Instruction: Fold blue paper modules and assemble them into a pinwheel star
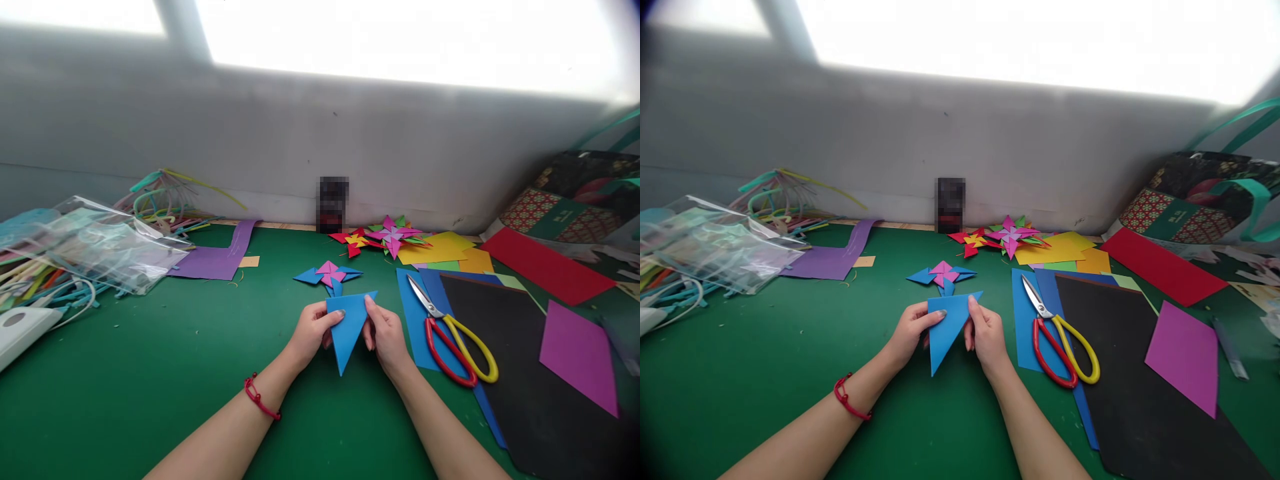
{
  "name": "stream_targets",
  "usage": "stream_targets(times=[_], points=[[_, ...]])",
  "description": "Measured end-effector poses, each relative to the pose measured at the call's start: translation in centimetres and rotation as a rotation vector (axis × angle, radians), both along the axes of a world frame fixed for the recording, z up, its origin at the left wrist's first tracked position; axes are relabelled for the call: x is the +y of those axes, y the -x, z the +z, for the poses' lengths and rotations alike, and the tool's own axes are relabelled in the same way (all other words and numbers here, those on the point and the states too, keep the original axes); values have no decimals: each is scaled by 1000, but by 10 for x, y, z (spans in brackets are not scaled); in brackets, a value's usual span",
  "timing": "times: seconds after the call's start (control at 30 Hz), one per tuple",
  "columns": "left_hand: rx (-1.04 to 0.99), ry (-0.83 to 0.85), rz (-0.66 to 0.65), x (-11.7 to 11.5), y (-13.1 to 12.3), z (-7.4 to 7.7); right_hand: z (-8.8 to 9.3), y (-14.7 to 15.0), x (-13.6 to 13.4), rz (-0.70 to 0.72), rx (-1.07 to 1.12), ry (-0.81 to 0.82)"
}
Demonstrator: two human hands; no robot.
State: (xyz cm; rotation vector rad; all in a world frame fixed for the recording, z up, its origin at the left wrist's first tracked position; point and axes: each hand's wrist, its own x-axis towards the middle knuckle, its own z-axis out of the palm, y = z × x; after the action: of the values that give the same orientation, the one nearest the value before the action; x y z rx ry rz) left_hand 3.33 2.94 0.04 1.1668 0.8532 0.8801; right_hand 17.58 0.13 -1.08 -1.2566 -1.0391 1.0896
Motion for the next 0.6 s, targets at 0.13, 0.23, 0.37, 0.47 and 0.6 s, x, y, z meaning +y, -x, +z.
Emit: stream_targets(times=[0.13,0.23,0.37,0.47,0.6], points=[[-76,-5,47,1,-1,-1,1,1,0,-2,-8,-7],[-111,11,94,3,-1,-2,-1,0,0,-9,36,-15],[-72,-12,88,6,1,-3,-3,-2,1,-24,128,-14],[-83,2,60,6,3,-4,-3,-2,1,-87,177,-29],[-128,33,56,5,2,-4,-2,0,2,-107,192,-32]])
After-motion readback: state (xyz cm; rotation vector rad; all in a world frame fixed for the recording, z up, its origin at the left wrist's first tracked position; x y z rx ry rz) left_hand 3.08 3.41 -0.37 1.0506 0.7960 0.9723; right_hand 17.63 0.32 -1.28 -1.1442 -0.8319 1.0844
